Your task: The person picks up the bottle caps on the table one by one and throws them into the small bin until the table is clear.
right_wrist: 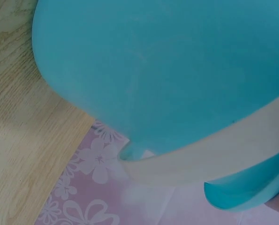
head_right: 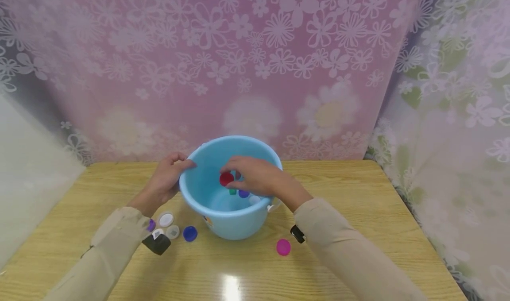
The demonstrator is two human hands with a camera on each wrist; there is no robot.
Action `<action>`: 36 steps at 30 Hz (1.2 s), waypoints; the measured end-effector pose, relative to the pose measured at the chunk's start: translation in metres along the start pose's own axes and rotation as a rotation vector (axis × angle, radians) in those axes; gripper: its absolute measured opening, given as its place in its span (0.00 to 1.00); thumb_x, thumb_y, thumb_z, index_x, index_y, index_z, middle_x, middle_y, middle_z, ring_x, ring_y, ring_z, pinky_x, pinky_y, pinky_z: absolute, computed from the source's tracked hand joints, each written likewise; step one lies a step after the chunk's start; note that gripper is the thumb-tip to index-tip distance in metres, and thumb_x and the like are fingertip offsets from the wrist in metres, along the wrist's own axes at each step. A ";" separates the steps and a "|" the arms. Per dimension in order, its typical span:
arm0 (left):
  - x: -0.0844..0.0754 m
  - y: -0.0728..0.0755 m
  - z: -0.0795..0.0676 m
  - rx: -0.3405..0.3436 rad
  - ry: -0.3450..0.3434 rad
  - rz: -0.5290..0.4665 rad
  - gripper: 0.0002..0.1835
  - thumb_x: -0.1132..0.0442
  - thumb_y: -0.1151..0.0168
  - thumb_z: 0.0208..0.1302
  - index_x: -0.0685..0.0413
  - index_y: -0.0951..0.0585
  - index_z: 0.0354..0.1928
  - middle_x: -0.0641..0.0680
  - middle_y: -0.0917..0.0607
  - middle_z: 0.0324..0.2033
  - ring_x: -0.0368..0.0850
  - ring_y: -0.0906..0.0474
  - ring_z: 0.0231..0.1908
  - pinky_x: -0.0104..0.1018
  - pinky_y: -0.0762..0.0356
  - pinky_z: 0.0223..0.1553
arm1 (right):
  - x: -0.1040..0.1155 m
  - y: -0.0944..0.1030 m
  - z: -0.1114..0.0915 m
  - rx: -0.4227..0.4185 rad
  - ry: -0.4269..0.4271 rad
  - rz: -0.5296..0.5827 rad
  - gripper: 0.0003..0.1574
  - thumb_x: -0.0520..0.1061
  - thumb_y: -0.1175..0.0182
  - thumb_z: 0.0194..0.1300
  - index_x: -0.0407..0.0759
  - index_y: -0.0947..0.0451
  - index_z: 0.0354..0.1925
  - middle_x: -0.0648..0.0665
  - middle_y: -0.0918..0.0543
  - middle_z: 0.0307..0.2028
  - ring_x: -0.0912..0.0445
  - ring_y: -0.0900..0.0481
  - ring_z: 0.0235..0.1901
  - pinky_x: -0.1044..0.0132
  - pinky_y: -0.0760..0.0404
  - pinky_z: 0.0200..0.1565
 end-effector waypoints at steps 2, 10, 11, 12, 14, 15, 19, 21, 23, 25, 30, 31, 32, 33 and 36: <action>0.000 0.000 0.000 0.001 0.004 -0.001 0.09 0.66 0.42 0.63 0.58 0.32 0.41 0.63 0.21 0.32 0.47 0.20 0.21 0.32 0.23 0.18 | 0.000 -0.001 0.000 0.007 -0.006 0.005 0.23 0.50 0.36 0.63 0.46 0.23 0.56 0.54 0.23 0.48 0.55 0.24 0.49 0.60 0.23 0.50; -0.002 0.000 -0.001 -0.005 0.018 0.015 0.10 0.65 0.42 0.63 0.58 0.31 0.42 0.63 0.21 0.33 0.46 0.20 0.21 0.32 0.23 0.19 | 0.001 0.001 0.000 0.008 -0.020 -0.017 0.23 0.51 0.36 0.63 0.48 0.22 0.55 0.55 0.22 0.47 0.59 0.24 0.48 0.65 0.24 0.49; -0.002 0.000 -0.002 -0.004 0.019 0.021 0.10 0.65 0.42 0.63 0.58 0.31 0.43 0.63 0.21 0.32 0.46 0.20 0.21 0.32 0.23 0.19 | 0.001 0.001 0.000 0.008 -0.019 -0.017 0.23 0.51 0.36 0.63 0.48 0.22 0.55 0.54 0.22 0.47 0.59 0.24 0.48 0.65 0.25 0.49; -0.002 0.000 -0.002 -0.003 0.020 0.028 0.10 0.65 0.42 0.63 0.58 0.31 0.43 0.63 0.21 0.32 0.46 0.20 0.21 0.32 0.23 0.19 | 0.001 0.001 0.000 0.008 -0.020 -0.019 0.22 0.51 0.36 0.63 0.48 0.22 0.55 0.55 0.22 0.47 0.59 0.25 0.48 0.65 0.25 0.50; -0.002 0.000 -0.002 -0.002 0.024 0.044 0.10 0.64 0.42 0.64 0.58 0.31 0.44 0.62 0.21 0.32 0.46 0.19 0.21 0.32 0.23 0.19 | 0.001 0.001 0.000 0.012 -0.026 -0.023 0.22 0.51 0.36 0.63 0.49 0.22 0.55 0.55 0.22 0.47 0.60 0.24 0.48 0.65 0.25 0.50; -0.003 0.000 -0.002 -0.001 0.026 0.052 0.10 0.64 0.42 0.64 0.58 0.31 0.44 0.62 0.21 0.32 0.46 0.19 0.21 0.32 0.23 0.19 | 0.001 0.000 -0.001 0.017 -0.032 -0.023 0.22 0.51 0.36 0.63 0.50 0.22 0.55 0.55 0.22 0.48 0.60 0.24 0.47 0.65 0.25 0.49; -0.003 0.001 -0.003 -0.009 0.032 0.093 0.11 0.63 0.42 0.64 0.58 0.31 0.44 0.61 0.21 0.32 0.46 0.20 0.21 0.32 0.24 0.18 | 0.000 -0.001 -0.001 0.037 -0.064 -0.028 0.24 0.52 0.37 0.64 0.51 0.24 0.57 0.55 0.23 0.49 0.60 0.23 0.45 0.65 0.25 0.48; -0.004 0.001 -0.003 -0.013 0.029 0.115 0.10 0.63 0.42 0.65 0.58 0.31 0.44 0.62 0.21 0.32 0.46 0.20 0.21 0.32 0.24 0.18 | -0.001 -0.001 -0.002 0.034 -0.082 -0.025 0.24 0.53 0.37 0.64 0.51 0.24 0.57 0.55 0.23 0.49 0.61 0.23 0.43 0.66 0.24 0.46; -0.005 0.002 -0.003 -0.016 0.022 0.131 0.10 0.63 0.42 0.65 0.58 0.31 0.43 0.62 0.21 0.32 0.46 0.19 0.21 0.32 0.24 0.18 | -0.001 0.001 -0.002 0.011 -0.085 -0.016 0.24 0.53 0.38 0.65 0.49 0.23 0.57 0.54 0.23 0.49 0.62 0.23 0.43 0.67 0.24 0.45; -0.006 0.002 -0.003 -0.023 0.015 0.142 0.10 0.63 0.42 0.65 0.59 0.31 0.42 0.61 0.22 0.32 0.47 0.19 0.22 0.32 0.24 0.17 | 0.000 0.003 -0.003 -0.030 -0.076 -0.003 0.22 0.52 0.38 0.65 0.48 0.23 0.56 0.54 0.22 0.48 0.62 0.24 0.42 0.68 0.24 0.43; -0.008 0.002 -0.003 -0.036 0.001 0.154 0.09 0.64 0.42 0.64 0.59 0.31 0.41 0.59 0.24 0.29 0.46 0.20 0.21 0.30 0.26 0.16 | 0.000 0.014 -0.007 -0.205 -0.011 0.042 0.16 0.47 0.41 0.68 0.45 0.21 0.52 0.52 0.21 0.44 0.61 0.23 0.40 0.65 0.22 0.43; -0.008 0.002 -0.004 -0.037 -0.001 0.155 0.09 0.64 0.42 0.64 0.59 0.31 0.41 0.58 0.24 0.29 0.45 0.21 0.21 0.30 0.26 0.15 | 0.000 0.017 -0.008 -0.253 0.007 0.048 0.14 0.46 0.41 0.68 0.45 0.21 0.51 0.52 0.20 0.43 0.61 0.23 0.40 0.64 0.22 0.43; -0.009 0.002 -0.004 -0.038 -0.003 0.153 0.09 0.64 0.42 0.64 0.59 0.31 0.41 0.58 0.24 0.29 0.45 0.21 0.21 0.30 0.26 0.15 | 0.000 0.021 -0.010 -0.307 0.035 0.052 0.13 0.44 0.41 0.68 0.44 0.20 0.50 0.52 0.20 0.43 0.61 0.23 0.39 0.63 0.21 0.43; -0.009 0.002 -0.004 -0.039 -0.005 0.156 0.09 0.64 0.42 0.64 0.59 0.31 0.41 0.57 0.24 0.28 0.45 0.21 0.21 0.31 0.26 0.15 | 0.001 0.025 -0.013 -0.361 0.055 0.058 0.12 0.43 0.42 0.68 0.44 0.20 0.48 0.51 0.20 0.42 0.61 0.23 0.39 0.62 0.21 0.42; -0.010 0.000 -0.005 -0.042 -0.013 0.175 0.08 0.64 0.42 0.64 0.59 0.30 0.41 0.57 0.24 0.27 0.45 0.21 0.20 0.31 0.26 0.15 | 0.004 0.034 -0.023 -0.515 0.106 0.073 0.09 0.40 0.41 0.67 0.42 0.20 0.45 0.50 0.20 0.41 0.60 0.23 0.38 0.62 0.20 0.41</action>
Point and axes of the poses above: each hand's wrist, its own z-axis towards the middle knuckle, its own y-axis out of the back of the hand, x = y × z, the point moved 7 cm from there along z, towards the middle knuckle
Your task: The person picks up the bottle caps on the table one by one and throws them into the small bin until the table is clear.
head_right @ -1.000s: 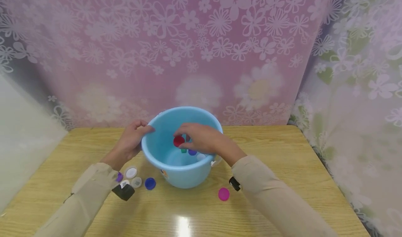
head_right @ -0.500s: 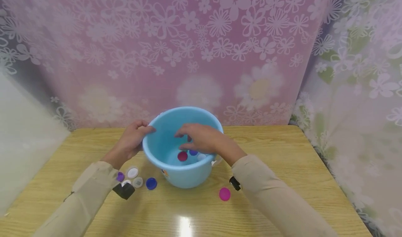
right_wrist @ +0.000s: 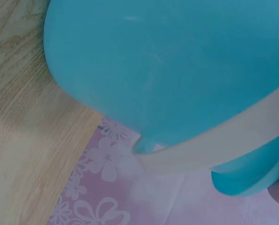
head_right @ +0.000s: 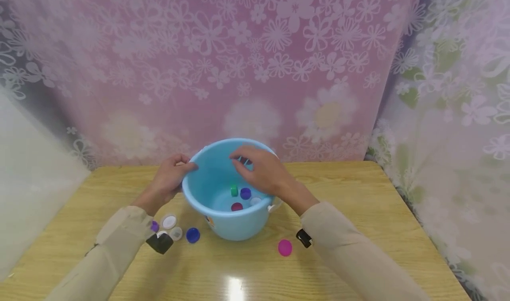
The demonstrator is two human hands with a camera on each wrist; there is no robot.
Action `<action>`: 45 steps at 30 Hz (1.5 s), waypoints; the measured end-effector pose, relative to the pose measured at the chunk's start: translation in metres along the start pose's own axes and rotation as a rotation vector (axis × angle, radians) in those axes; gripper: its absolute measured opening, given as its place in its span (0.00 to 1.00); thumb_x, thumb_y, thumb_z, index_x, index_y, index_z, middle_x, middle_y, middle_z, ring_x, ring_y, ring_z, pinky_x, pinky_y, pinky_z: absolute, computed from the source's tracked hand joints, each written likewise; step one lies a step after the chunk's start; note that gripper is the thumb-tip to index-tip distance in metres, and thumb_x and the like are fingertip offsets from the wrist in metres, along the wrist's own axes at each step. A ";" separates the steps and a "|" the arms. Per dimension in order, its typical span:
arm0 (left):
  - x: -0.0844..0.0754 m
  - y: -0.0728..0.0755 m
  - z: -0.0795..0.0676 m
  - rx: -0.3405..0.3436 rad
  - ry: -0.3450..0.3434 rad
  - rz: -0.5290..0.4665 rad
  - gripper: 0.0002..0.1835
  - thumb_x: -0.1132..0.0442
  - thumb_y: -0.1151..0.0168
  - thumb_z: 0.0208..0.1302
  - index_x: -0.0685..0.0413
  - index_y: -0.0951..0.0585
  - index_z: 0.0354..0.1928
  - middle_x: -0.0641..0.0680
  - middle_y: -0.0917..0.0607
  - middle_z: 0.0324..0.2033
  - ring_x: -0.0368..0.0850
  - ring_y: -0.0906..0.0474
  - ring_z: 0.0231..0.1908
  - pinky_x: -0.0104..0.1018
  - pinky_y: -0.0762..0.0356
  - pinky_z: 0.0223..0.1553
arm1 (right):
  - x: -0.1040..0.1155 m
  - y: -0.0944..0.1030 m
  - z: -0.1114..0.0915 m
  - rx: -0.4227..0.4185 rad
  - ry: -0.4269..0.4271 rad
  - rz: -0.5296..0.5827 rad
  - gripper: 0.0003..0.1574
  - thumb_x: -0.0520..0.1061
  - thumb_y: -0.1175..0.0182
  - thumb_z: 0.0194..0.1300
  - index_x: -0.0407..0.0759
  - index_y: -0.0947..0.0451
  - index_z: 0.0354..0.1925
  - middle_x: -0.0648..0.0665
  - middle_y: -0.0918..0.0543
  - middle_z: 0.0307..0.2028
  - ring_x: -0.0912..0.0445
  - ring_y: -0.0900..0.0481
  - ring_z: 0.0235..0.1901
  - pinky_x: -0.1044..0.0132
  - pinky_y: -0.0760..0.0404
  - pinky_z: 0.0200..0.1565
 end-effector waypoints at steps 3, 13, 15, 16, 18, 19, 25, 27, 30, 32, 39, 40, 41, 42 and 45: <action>0.000 -0.002 0.000 -0.003 -0.003 0.023 0.08 0.64 0.42 0.64 0.60 0.29 0.40 0.57 0.23 0.27 0.47 0.20 0.20 0.31 0.26 0.15 | 0.002 0.010 -0.010 -0.089 0.002 0.002 0.09 0.38 0.40 0.65 0.42 0.20 0.44 0.50 0.20 0.42 0.59 0.23 0.41 0.61 0.21 0.44; -0.002 -0.002 0.001 -0.001 -0.022 0.048 0.08 0.64 0.42 0.64 0.59 0.30 0.39 0.60 0.21 0.29 0.52 0.18 0.24 0.34 0.23 0.16 | -0.012 0.061 -0.079 -0.295 -0.023 -0.104 0.14 0.29 0.39 0.59 0.39 0.20 0.44 0.47 0.21 0.46 0.56 0.24 0.44 0.65 0.22 0.42; -0.002 -0.001 0.001 0.001 -0.020 0.051 0.08 0.64 0.42 0.64 0.59 0.30 0.39 0.60 0.22 0.30 0.52 0.18 0.24 0.34 0.23 0.17 | -0.015 0.068 -0.094 -0.342 0.004 -0.117 0.15 0.27 0.40 0.56 0.38 0.19 0.42 0.47 0.20 0.43 0.57 0.24 0.38 0.70 0.25 0.40; -0.001 -0.001 0.001 0.002 -0.019 0.051 0.08 0.64 0.42 0.64 0.59 0.30 0.39 0.59 0.22 0.30 0.52 0.18 0.24 0.35 0.23 0.17 | -0.017 0.069 -0.101 -0.353 0.011 -0.123 0.16 0.26 0.40 0.55 0.38 0.19 0.41 0.47 0.20 0.41 0.58 0.24 0.37 0.71 0.26 0.39; -0.001 0.001 0.002 0.003 -0.020 0.055 0.09 0.64 0.42 0.63 0.59 0.30 0.39 0.59 0.22 0.30 0.50 0.18 0.24 0.35 0.22 0.17 | -0.021 0.068 -0.115 -0.340 0.004 -0.126 0.17 0.26 0.39 0.54 0.41 0.19 0.41 0.48 0.21 0.40 0.60 0.26 0.35 0.74 0.27 0.37; -0.001 0.002 0.002 0.002 -0.019 0.056 0.09 0.64 0.42 0.63 0.59 0.30 0.40 0.58 0.22 0.30 0.50 0.18 0.24 0.35 0.22 0.17 | -0.023 0.066 -0.121 -0.320 -0.007 -0.119 0.18 0.26 0.39 0.54 0.42 0.19 0.41 0.49 0.21 0.40 0.61 0.27 0.34 0.75 0.28 0.36; -0.002 0.003 0.002 -0.001 -0.017 0.059 0.09 0.64 0.42 0.63 0.58 0.30 0.40 0.58 0.23 0.30 0.49 0.19 0.24 0.34 0.23 0.18 | -0.041 0.032 -0.151 -0.035 -0.159 -0.025 0.15 0.34 0.39 0.63 0.51 0.22 0.45 0.53 0.24 0.42 0.63 0.28 0.33 0.69 0.24 0.33; -0.003 0.003 0.002 0.000 -0.017 0.058 0.08 0.64 0.42 0.63 0.58 0.30 0.39 0.58 0.23 0.30 0.48 0.19 0.23 0.34 0.23 0.17 | -0.046 0.015 -0.161 0.109 -0.224 0.010 0.13 0.40 0.40 0.66 0.51 0.23 0.48 0.53 0.25 0.45 0.61 0.27 0.35 0.67 0.23 0.34; -0.002 0.001 0.002 0.001 -0.018 0.058 0.08 0.65 0.43 0.63 0.58 0.31 0.39 0.58 0.23 0.29 0.46 0.20 0.21 0.33 0.25 0.16 | -0.050 -0.009 -0.176 0.314 -0.315 0.064 0.18 0.50 0.40 0.67 0.50 0.24 0.54 0.53 0.28 0.49 0.58 0.26 0.38 0.65 0.22 0.36; -0.002 0.002 0.001 -0.004 -0.018 0.055 0.08 0.65 0.43 0.64 0.58 0.31 0.39 0.58 0.23 0.28 0.45 0.21 0.20 0.32 0.25 0.15 | -0.049 -0.022 -0.181 0.402 -0.343 0.094 0.22 0.54 0.41 0.67 0.49 0.25 0.56 0.53 0.30 0.51 0.56 0.26 0.40 0.63 0.21 0.38; -0.003 0.002 0.000 -0.002 -0.022 0.038 0.08 0.65 0.43 0.64 0.58 0.32 0.39 0.59 0.22 0.29 0.49 0.20 0.22 0.32 0.26 0.15 | -0.043 -0.043 -0.188 0.509 -0.305 0.069 0.20 0.51 0.36 0.64 0.54 0.23 0.54 0.55 0.29 0.52 0.57 0.27 0.48 0.62 0.22 0.46; -0.003 0.002 0.000 -0.001 -0.022 0.038 0.08 0.65 0.43 0.64 0.57 0.32 0.39 0.59 0.22 0.29 0.50 0.19 0.22 0.32 0.26 0.15 | -0.042 -0.045 -0.188 0.515 -0.285 0.062 0.19 0.48 0.36 0.63 0.54 0.23 0.53 0.55 0.29 0.52 0.57 0.28 0.48 0.63 0.22 0.46; -0.003 0.002 0.000 -0.001 -0.021 0.036 0.08 0.65 0.43 0.64 0.57 0.32 0.39 0.59 0.22 0.29 0.50 0.19 0.23 0.32 0.25 0.16 | -0.041 -0.047 -0.188 0.517 -0.265 0.054 0.18 0.46 0.35 0.62 0.53 0.22 0.52 0.55 0.28 0.51 0.58 0.28 0.48 0.63 0.23 0.46; -0.003 0.002 0.000 -0.001 -0.021 0.034 0.08 0.65 0.43 0.64 0.57 0.32 0.38 0.59 0.22 0.29 0.51 0.19 0.23 0.33 0.25 0.16 | -0.040 -0.048 -0.188 0.517 -0.246 0.045 0.17 0.45 0.35 0.62 0.53 0.21 0.50 0.55 0.28 0.49 0.59 0.28 0.47 0.65 0.23 0.46; -0.003 0.002 0.000 -0.002 -0.017 0.030 0.08 0.65 0.43 0.64 0.57 0.32 0.38 0.59 0.22 0.30 0.52 0.18 0.24 0.34 0.22 0.17 | -0.037 -0.050 -0.187 0.503 -0.200 0.049 0.13 0.43 0.35 0.62 0.52 0.19 0.47 0.56 0.26 0.45 0.62 0.28 0.43 0.68 0.23 0.42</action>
Point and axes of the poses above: each hand's wrist, its own z-axis towards the middle knuckle, its own y-axis out of the back of the hand, x = y × z, the point moved 7 cm from there along z, towards the middle knuckle
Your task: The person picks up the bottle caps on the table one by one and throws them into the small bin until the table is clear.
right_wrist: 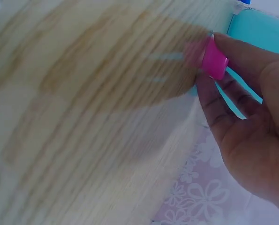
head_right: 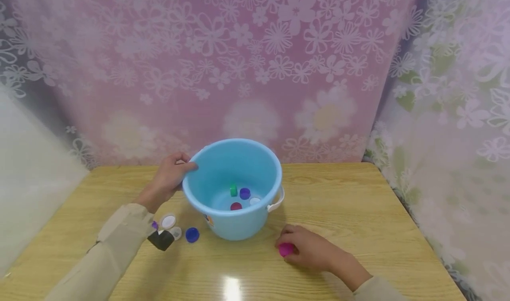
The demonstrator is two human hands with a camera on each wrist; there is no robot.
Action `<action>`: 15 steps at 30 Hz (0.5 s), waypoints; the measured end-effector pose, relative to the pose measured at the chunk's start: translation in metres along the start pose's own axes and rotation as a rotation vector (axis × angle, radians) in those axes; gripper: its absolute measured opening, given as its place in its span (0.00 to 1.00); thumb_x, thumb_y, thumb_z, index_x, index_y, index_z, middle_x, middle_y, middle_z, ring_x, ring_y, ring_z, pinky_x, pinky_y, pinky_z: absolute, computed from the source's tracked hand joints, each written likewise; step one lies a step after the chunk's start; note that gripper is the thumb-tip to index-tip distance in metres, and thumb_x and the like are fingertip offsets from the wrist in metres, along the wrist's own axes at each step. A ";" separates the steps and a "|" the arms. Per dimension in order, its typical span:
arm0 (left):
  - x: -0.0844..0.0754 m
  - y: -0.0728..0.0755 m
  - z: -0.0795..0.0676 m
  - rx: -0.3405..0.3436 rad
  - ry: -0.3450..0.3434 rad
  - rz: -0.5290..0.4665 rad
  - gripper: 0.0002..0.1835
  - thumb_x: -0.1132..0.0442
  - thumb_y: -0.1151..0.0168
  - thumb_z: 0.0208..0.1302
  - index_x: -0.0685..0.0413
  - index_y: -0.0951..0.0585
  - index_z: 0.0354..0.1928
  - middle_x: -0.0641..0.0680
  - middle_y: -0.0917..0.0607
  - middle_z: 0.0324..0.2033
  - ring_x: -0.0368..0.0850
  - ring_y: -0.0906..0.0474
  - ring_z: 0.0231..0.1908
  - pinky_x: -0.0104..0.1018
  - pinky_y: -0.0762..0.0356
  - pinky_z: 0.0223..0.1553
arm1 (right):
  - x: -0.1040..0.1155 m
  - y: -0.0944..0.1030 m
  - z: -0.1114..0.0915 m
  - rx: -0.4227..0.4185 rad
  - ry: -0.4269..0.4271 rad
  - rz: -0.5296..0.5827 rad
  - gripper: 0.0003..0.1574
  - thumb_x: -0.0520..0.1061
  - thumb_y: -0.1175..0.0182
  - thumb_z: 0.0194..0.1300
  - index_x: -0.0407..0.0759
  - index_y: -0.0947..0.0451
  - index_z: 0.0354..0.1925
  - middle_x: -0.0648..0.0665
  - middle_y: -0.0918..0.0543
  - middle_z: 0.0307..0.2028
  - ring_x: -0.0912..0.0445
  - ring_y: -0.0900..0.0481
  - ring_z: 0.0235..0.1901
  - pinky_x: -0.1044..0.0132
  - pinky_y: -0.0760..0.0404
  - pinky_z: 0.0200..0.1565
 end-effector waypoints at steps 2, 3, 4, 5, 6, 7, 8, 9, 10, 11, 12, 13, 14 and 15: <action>0.000 0.000 0.000 -0.002 0.003 -0.003 0.08 0.65 0.43 0.63 0.57 0.32 0.38 0.59 0.22 0.30 0.53 0.17 0.25 0.35 0.22 0.18 | -0.001 0.000 0.000 -0.007 0.002 0.014 0.12 0.43 0.35 0.62 0.52 0.19 0.45 0.57 0.27 0.44 0.63 0.29 0.41 0.69 0.23 0.40; 0.000 0.000 0.000 -0.004 0.005 -0.003 0.08 0.65 0.43 0.63 0.57 0.32 0.38 0.59 0.22 0.30 0.54 0.17 0.25 0.35 0.22 0.18 | -0.001 -0.001 0.000 -0.011 0.002 0.019 0.12 0.43 0.35 0.62 0.52 0.19 0.45 0.57 0.27 0.43 0.63 0.29 0.41 0.69 0.23 0.39; 0.000 0.000 0.000 -0.005 0.006 -0.002 0.08 0.65 0.43 0.63 0.57 0.32 0.38 0.60 0.22 0.30 0.54 0.17 0.26 0.35 0.21 0.18 | -0.002 -0.001 0.000 -0.011 -0.002 0.029 0.11 0.43 0.35 0.62 0.52 0.19 0.45 0.57 0.27 0.43 0.63 0.29 0.40 0.69 0.23 0.39; 0.000 0.000 0.000 -0.006 0.006 -0.001 0.08 0.65 0.43 0.63 0.57 0.32 0.38 0.60 0.22 0.30 0.54 0.17 0.26 0.35 0.22 0.18 | -0.002 -0.001 0.000 -0.011 -0.004 0.034 0.11 0.43 0.35 0.62 0.53 0.19 0.44 0.57 0.27 0.43 0.63 0.29 0.40 0.70 0.23 0.39; 0.000 0.000 0.000 -0.006 0.006 0.000 0.08 0.65 0.43 0.63 0.57 0.32 0.38 0.60 0.22 0.30 0.55 0.17 0.26 0.35 0.22 0.18 | -0.002 -0.001 0.000 -0.015 -0.004 0.036 0.11 0.43 0.35 0.62 0.53 0.19 0.44 0.57 0.27 0.43 0.63 0.28 0.40 0.70 0.23 0.39; 0.001 0.000 0.000 -0.006 0.007 0.000 0.08 0.65 0.43 0.63 0.57 0.32 0.38 0.60 0.22 0.30 0.55 0.17 0.26 0.35 0.22 0.18 | -0.002 -0.001 0.000 -0.019 -0.002 0.037 0.11 0.43 0.35 0.62 0.53 0.19 0.44 0.57 0.26 0.43 0.63 0.28 0.40 0.70 0.23 0.38; 0.001 0.000 0.000 -0.006 0.007 0.001 0.08 0.65 0.43 0.63 0.57 0.32 0.38 0.60 0.22 0.30 0.55 0.17 0.26 0.35 0.22 0.18 | -0.001 -0.001 0.000 -0.024 0.004 0.035 0.11 0.43 0.34 0.61 0.53 0.19 0.44 0.57 0.26 0.43 0.63 0.28 0.40 0.70 0.23 0.38; 0.001 0.000 0.000 -0.006 0.007 0.002 0.08 0.65 0.43 0.63 0.57 0.32 0.38 0.60 0.22 0.30 0.55 0.17 0.26 0.35 0.22 0.18 | -0.001 -0.001 0.000 -0.028 0.008 0.035 0.11 0.42 0.34 0.61 0.53 0.19 0.44 0.57 0.26 0.43 0.63 0.28 0.40 0.70 0.22 0.38; 0.001 0.000 0.001 -0.006 0.006 0.002 0.08 0.65 0.43 0.63 0.57 0.32 0.38 0.60 0.22 0.30 0.55 0.17 0.26 0.35 0.22 0.18 | 0.000 -0.001 0.000 -0.031 0.013 0.034 0.12 0.42 0.34 0.61 0.52 0.19 0.44 0.57 0.26 0.43 0.64 0.28 0.40 0.70 0.22 0.38; 0.001 0.000 0.001 -0.006 0.005 0.002 0.08 0.65 0.43 0.63 0.57 0.32 0.38 0.60 0.22 0.30 0.54 0.17 0.26 0.35 0.22 0.17 | 0.000 -0.001 0.000 -0.037 0.021 0.028 0.12 0.42 0.34 0.61 0.52 0.19 0.44 0.56 0.26 0.43 0.64 0.28 0.39 0.71 0.22 0.37; 0.001 0.001 0.001 -0.005 0.005 0.003 0.08 0.65 0.43 0.63 0.57 0.32 0.38 0.59 0.22 0.30 0.54 0.17 0.25 0.35 0.22 0.17 | 0.001 -0.001 0.000 -0.043 0.026 0.025 0.12 0.41 0.34 0.61 0.52 0.19 0.44 0.56 0.26 0.43 0.64 0.28 0.39 0.71 0.22 0.37; 0.001 0.001 0.001 -0.005 0.004 0.003 0.08 0.65 0.43 0.63 0.57 0.32 0.38 0.59 0.22 0.30 0.53 0.17 0.25 0.35 0.22 0.17 | 0.001 -0.001 0.000 -0.044 0.028 0.024 0.12 0.41 0.34 0.61 0.52 0.19 0.44 0.56 0.26 0.43 0.64 0.28 0.39 0.71 0.22 0.37; 0.001 0.001 0.001 -0.004 0.004 0.004 0.08 0.65 0.43 0.63 0.57 0.32 0.38 0.60 0.22 0.30 0.53 0.18 0.25 0.35 0.22 0.17 | 0.001 -0.001 0.000 -0.044 0.027 0.026 0.12 0.41 0.34 0.61 0.52 0.19 0.44 0.56 0.26 0.43 0.64 0.28 0.39 0.71 0.22 0.37; 0.001 0.000 0.002 -0.004 0.004 0.005 0.08 0.65 0.43 0.63 0.57 0.32 0.38 0.60 0.21 0.30 0.53 0.17 0.25 0.35 0.22 0.17 | 0.001 -0.001 0.000 -0.042 0.023 0.029 0.12 0.41 0.34 0.61 0.52 0.19 0.44 0.56 0.26 0.43 0.64 0.28 0.39 0.71 0.22 0.37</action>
Point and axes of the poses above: each hand's wrist, its own z-axis towards the middle knuckle, its own y-axis out of the back of the hand, x = y × z, the point moved 7 cm from there along z, towards the middle knuckle
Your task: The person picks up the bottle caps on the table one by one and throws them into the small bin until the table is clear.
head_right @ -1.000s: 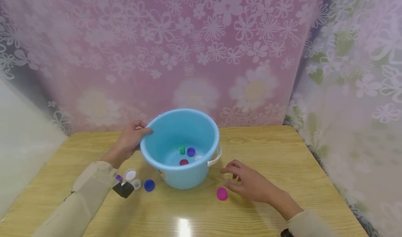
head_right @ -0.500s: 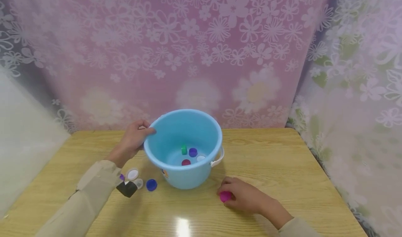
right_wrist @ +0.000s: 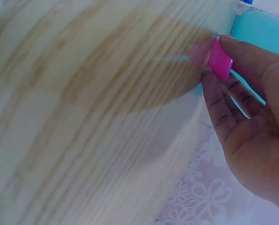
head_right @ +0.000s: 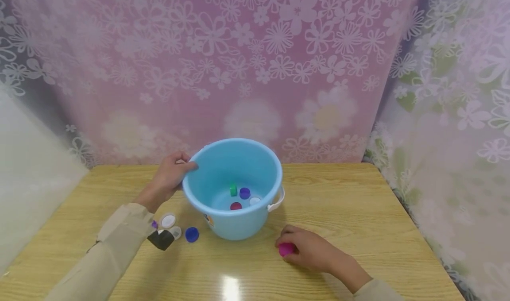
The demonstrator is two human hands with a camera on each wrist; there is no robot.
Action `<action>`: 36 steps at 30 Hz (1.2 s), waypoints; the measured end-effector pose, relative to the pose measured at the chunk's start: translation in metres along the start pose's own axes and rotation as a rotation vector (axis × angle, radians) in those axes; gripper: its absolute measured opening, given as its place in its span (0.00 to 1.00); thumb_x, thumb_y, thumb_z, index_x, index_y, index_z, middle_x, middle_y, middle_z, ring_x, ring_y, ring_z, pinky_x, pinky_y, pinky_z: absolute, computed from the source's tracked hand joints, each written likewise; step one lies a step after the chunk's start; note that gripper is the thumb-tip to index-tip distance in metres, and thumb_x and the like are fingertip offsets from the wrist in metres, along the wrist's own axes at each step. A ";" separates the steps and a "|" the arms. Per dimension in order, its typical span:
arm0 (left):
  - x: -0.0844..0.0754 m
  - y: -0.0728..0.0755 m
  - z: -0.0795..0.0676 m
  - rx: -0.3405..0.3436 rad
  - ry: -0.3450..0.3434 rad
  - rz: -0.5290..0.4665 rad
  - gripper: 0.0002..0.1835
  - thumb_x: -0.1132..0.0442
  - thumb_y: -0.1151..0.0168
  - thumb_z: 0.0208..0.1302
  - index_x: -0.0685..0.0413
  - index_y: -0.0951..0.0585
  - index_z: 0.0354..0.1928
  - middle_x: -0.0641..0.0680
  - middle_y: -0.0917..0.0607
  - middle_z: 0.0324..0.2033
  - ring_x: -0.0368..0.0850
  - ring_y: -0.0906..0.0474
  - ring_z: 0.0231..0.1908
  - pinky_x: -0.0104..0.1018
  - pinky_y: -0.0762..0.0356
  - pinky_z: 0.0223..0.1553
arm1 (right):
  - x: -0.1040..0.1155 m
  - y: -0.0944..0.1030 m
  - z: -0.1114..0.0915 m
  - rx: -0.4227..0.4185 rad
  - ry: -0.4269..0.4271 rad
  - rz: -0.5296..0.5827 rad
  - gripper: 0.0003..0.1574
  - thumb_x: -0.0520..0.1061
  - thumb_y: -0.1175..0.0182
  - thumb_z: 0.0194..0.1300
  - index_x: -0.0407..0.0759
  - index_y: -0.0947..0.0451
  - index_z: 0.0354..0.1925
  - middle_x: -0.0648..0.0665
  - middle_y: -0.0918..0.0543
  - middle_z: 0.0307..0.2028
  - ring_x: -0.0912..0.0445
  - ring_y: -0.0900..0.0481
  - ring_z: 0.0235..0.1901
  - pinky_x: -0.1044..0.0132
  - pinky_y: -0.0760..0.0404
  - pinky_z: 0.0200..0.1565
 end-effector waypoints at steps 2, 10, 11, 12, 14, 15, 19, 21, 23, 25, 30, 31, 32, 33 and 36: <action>0.000 0.000 0.000 0.000 0.001 0.002 0.08 0.65 0.43 0.63 0.57 0.32 0.38 0.60 0.21 0.31 0.54 0.17 0.26 0.35 0.22 0.18 | 0.000 0.000 0.000 0.005 -0.009 0.007 0.12 0.41 0.34 0.61 0.52 0.19 0.44 0.56 0.26 0.43 0.63 0.28 0.39 0.70 0.22 0.37; 0.001 0.000 0.001 -0.004 0.011 0.008 0.08 0.65 0.43 0.63 0.57 0.32 0.38 0.60 0.21 0.31 0.53 0.17 0.25 0.36 0.21 0.18 | 0.001 0.003 0.000 0.004 -0.019 0.031 0.12 0.42 0.36 0.62 0.54 0.19 0.45 0.57 0.25 0.43 0.63 0.26 0.40 0.69 0.22 0.39; 0.001 0.000 0.001 -0.003 0.011 0.007 0.08 0.65 0.43 0.63 0.57 0.32 0.38 0.60 0.21 0.31 0.53 0.17 0.25 0.36 0.21 0.18 | 0.001 0.006 -0.001 -0.001 -0.025 0.041 0.12 0.43 0.36 0.63 0.54 0.19 0.46 0.58 0.25 0.44 0.63 0.26 0.40 0.68 0.21 0.39; 0.001 0.000 0.001 -0.003 0.010 0.007 0.08 0.65 0.43 0.63 0.57 0.32 0.38 0.60 0.22 0.30 0.53 0.17 0.25 0.37 0.21 0.18 | 0.002 0.009 -0.001 -0.004 -0.034 0.059 0.12 0.44 0.36 0.63 0.54 0.20 0.46 0.58 0.24 0.44 0.62 0.26 0.41 0.68 0.21 0.40; 0.001 0.000 0.001 -0.001 0.011 0.006 0.08 0.65 0.43 0.63 0.57 0.32 0.38 0.60 0.22 0.30 0.53 0.17 0.25 0.36 0.22 0.18 | 0.006 0.018 -0.003 -0.019 -0.049 0.092 0.13 0.45 0.36 0.64 0.54 0.20 0.48 0.58 0.24 0.44 0.62 0.25 0.41 0.67 0.21 0.40; 0.001 0.000 0.001 -0.001 0.011 0.005 0.08 0.65 0.43 0.63 0.57 0.32 0.38 0.60 0.22 0.30 0.53 0.17 0.25 0.36 0.22 0.18 | 0.008 0.024 -0.004 -0.029 -0.053 0.110 0.14 0.45 0.36 0.64 0.53 0.21 0.49 0.58 0.24 0.44 0.62 0.25 0.41 0.67 0.21 0.39; 0.002 0.001 0.001 -0.002 0.015 0.004 0.08 0.65 0.43 0.63 0.57 0.32 0.38 0.59 0.22 0.30 0.53 0.17 0.25 0.36 0.22 0.17 | 0.019 0.053 -0.008 -0.089 -0.019 0.106 0.18 0.45 0.35 0.62 0.54 0.24 0.50 0.57 0.23 0.44 0.62 0.23 0.40 0.67 0.19 0.39; 0.002 0.001 0.001 -0.003 0.016 0.005 0.08 0.65 0.43 0.63 0.57 0.32 0.38 0.60 0.22 0.31 0.54 0.17 0.25 0.36 0.22 0.17 | 0.021 0.070 -0.010 -0.127 -0.005 0.083 0.18 0.44 0.35 0.62 0.55 0.25 0.51 0.56 0.23 0.44 0.62 0.22 0.39 0.67 0.19 0.38; 0.001 0.001 0.001 -0.002 0.015 0.006 0.08 0.65 0.43 0.63 0.57 0.32 0.39 0.60 0.22 0.31 0.54 0.17 0.26 0.36 0.22 0.18 | 0.022 0.088 -0.011 -0.173 -0.003 0.045 0.19 0.43 0.35 0.62 0.54 0.25 0.51 0.56 0.23 0.44 0.62 0.22 0.39 0.67 0.19 0.38; 0.001 0.001 0.000 0.001 0.015 0.007 0.08 0.65 0.43 0.63 0.57 0.32 0.39 0.60 0.21 0.31 0.54 0.17 0.26 0.36 0.22 0.17 | 0.023 0.106 -0.013 -0.225 -0.017 0.000 0.19 0.42 0.35 0.61 0.53 0.24 0.51 0.56 0.23 0.44 0.62 0.21 0.38 0.68 0.19 0.38; -0.001 0.000 0.000 0.004 0.008 0.006 0.08 0.66 0.43 0.62 0.57 0.32 0.39 0.62 0.21 0.32 0.52 0.18 0.23 0.33 0.24 0.15 | 0.029 0.153 -0.010 -0.397 -0.024 -0.139 0.23 0.34 0.32 0.56 0.44 0.22 0.51 0.51 0.22 0.45 0.63 0.21 0.36 0.73 0.20 0.37; -0.001 0.000 0.000 0.004 0.004 0.006 0.08 0.66 0.43 0.62 0.57 0.32 0.39 0.63 0.22 0.33 0.50 0.19 0.22 0.33 0.25 0.15 | 0.031 0.161 -0.009 -0.437 -0.020 -0.162 0.25 0.32 0.32 0.55 0.42 0.22 0.51 0.49 0.22 0.45 0.63 0.21 0.35 0.74 0.21 0.37; -0.001 0.000 0.000 0.004 0.000 0.006 0.08 0.66 0.43 0.62 0.58 0.32 0.39 0.63 0.22 0.33 0.49 0.19 0.21 0.32 0.26 0.14 | 0.034 0.169 -0.007 -0.476 -0.012 -0.181 0.26 0.31 0.31 0.53 0.39 0.22 0.51 0.48 0.22 0.45 0.63 0.22 0.35 0.76 0.21 0.37; -0.002 0.000 0.000 0.003 -0.003 0.006 0.08 0.66 0.43 0.62 0.58 0.32 0.39 0.63 0.22 0.33 0.49 0.19 0.20 0.32 0.26 0.14 | 0.036 0.176 -0.005 -0.510 -0.008 -0.196 0.27 0.30 0.31 0.52 0.38 0.22 0.52 0.47 0.22 0.45 0.64 0.22 0.35 0.78 0.22 0.38; -0.002 0.000 0.000 0.000 -0.007 0.008 0.08 0.66 0.43 0.62 0.58 0.32 0.39 0.63 0.22 0.32 0.49 0.20 0.20 0.31 0.27 0.13 | 0.044 0.193 0.004 -0.580 0.016 -0.213 0.29 0.28 0.31 0.50 0.36 0.22 0.52 0.46 0.22 0.45 0.65 0.23 0.36 0.81 0.24 0.39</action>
Point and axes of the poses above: each hand's wrist, its own z-axis towards the middle knuckle, its own y-axis out of the back of the hand, x = y × z, the point moved 7 cm from there along z, towards the middle knuckle
